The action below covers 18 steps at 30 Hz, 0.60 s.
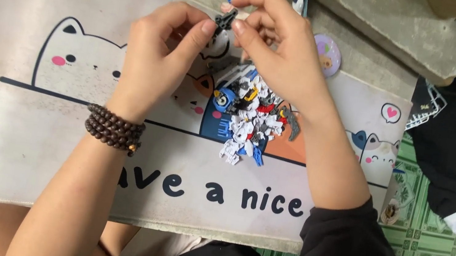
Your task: The person assembles a small robot model kit by hand, picking up various plastic parts from a pile on a mat and snapping them together. They connect a grey base to a white piece, then attach a blue and yellow head component, rotating the assembled head to check the fit.
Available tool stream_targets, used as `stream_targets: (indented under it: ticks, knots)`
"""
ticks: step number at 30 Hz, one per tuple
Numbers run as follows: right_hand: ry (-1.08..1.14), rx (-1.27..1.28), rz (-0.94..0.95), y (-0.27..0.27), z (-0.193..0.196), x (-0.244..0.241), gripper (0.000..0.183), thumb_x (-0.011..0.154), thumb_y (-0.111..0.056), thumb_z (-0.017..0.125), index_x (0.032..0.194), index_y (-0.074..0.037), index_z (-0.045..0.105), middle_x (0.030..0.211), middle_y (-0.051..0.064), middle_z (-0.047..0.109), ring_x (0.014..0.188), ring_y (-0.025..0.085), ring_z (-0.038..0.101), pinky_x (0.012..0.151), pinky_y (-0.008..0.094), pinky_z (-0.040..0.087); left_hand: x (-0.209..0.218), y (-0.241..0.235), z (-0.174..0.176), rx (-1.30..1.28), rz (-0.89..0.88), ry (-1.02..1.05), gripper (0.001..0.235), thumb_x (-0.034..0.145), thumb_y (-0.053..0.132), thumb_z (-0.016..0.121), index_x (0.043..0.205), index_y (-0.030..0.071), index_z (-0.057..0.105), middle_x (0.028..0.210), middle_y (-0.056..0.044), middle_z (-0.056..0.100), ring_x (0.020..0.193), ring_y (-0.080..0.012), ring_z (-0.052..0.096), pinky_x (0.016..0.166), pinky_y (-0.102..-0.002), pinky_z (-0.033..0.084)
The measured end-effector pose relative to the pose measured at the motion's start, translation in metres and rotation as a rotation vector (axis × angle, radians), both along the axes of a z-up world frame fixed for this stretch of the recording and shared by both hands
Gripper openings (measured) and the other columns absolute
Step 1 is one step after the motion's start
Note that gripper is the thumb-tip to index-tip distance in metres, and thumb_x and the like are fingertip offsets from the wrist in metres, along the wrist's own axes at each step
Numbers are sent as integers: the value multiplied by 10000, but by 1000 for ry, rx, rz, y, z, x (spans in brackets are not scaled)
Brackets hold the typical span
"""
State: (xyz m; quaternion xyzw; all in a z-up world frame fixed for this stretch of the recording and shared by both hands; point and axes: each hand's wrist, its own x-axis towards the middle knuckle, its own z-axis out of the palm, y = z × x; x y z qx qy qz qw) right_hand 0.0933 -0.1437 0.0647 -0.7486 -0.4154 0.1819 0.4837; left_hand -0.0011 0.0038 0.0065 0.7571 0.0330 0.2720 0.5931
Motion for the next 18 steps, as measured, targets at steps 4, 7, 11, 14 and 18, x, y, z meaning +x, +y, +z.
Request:
stream_targets:
  ticks: [4, 7, 11, 14, 18]
  knots:
    - [-249, -283, 12, -8, 4, 4, 77, 837, 21, 588, 908, 5, 613, 620, 12, 557, 468, 81, 422, 411, 219, 309, 2, 4, -9, 257, 95, 11, 90, 849, -45, 664, 935, -35, 640, 685, -71, 587, 541, -141, 487, 492, -251, 403]
    - [-467, -302, 96, -12, -2, 9, 164, 778, 34, 639, 941, 22, 640, 819, 88, 585, 605, 151, 513, 531, 262, 423, 2, 5, -18, 474, 182, 72, 73, 870, 43, 690, 933, 65, 662, 671, 16, 589, 739, -164, 474, 789, -316, 302]
    - [-553, -475, 128, -10, -13, 12, 146, 773, -45, 649, 919, -42, 639, 922, 70, 553, 923, 265, 499, 830, 374, 416, 2, 6, -19, 561, 237, 55, 81, 825, 44, 721, 837, 72, 646, 774, -19, 585, 809, -217, 434, 778, -333, 323]
    - [-522, -462, 139, -8, -17, 11, 87, 786, 15, 614, 855, -36, 600, 907, 54, 575, 930, 249, 510, 851, 383, 429, 2, 5, -17, 532, 246, 33, 26, 869, 44, 653, 886, 52, 635, 818, -45, 554, 798, -218, 428, 763, -330, 332]
    - [-555, -431, 169, -8, -21, 13, 103, 802, 24, 596, 868, -42, 554, 890, 29, 600, 900, 228, 498, 838, 366, 431, 4, 4, -15, 464, 198, -1, 73, 884, 42, 577, 912, 35, 644, 823, -56, 536, 803, -214, 426, 781, -322, 340]
